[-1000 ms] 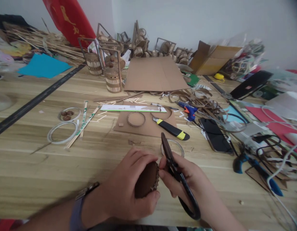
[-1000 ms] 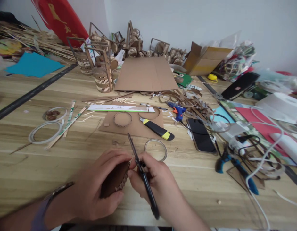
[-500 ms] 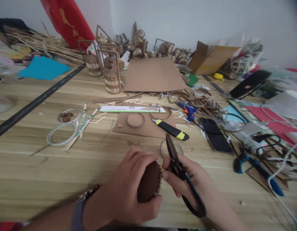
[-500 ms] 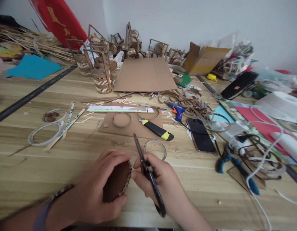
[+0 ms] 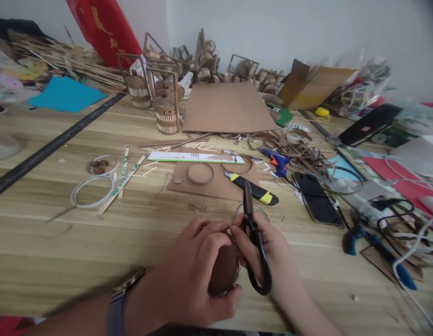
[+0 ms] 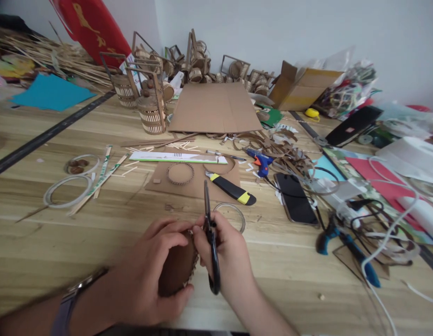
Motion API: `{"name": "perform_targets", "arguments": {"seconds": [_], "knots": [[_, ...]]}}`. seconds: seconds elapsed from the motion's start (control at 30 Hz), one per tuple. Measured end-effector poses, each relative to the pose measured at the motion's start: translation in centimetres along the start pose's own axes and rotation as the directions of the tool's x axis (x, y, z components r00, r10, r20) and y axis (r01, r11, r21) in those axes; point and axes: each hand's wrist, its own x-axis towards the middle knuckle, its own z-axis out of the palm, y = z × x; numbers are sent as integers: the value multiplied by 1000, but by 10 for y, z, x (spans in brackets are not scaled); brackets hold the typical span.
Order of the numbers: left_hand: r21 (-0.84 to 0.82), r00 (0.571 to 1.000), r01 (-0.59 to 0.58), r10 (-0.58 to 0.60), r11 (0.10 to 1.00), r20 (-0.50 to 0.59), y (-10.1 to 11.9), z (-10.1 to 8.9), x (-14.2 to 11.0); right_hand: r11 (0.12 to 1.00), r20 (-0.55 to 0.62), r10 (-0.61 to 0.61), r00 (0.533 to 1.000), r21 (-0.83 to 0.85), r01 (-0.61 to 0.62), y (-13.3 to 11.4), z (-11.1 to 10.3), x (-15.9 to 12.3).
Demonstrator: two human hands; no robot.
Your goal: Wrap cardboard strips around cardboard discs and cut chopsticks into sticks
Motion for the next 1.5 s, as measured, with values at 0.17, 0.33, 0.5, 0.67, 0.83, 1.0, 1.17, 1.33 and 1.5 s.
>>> {"name": "perform_targets", "arguments": {"seconds": [0.17,0.33,0.5,0.67,0.83,1.0,1.17,1.33,1.5], "knots": [[-5,999,25,-25,1000,-20,1,0,-1,983,-102,-181,978,-49,177,8,13,-2],[28,999,13,-12,1000,-46,2,1,-1,979,-129,-200,971,7,202,21,19,-4],[158,996,11,3,987,-86,0,3,1,993,-62,-111,992,24,112,19,7,0],[351,985,171,-154,921,-75,-16,12,-1,946,-48,-230,972,-244,212,11,-17,14],[192,945,324,-305,926,-119,-28,-2,4,452,184,-517,836,-770,450,16,-36,25],[-139,792,596,-608,791,-65,-30,-28,18,70,345,-572,744,-883,464,19,-35,26],[-235,747,654,-663,719,48,-30,-28,24,-13,394,-600,697,-875,484,18,-26,21],[-249,728,677,-679,692,91,-29,-26,25,-7,394,-622,677,-867,498,18,-23,18],[-314,687,685,-727,658,-25,-33,-37,26,61,362,-575,734,-875,480,23,-46,22]]}}
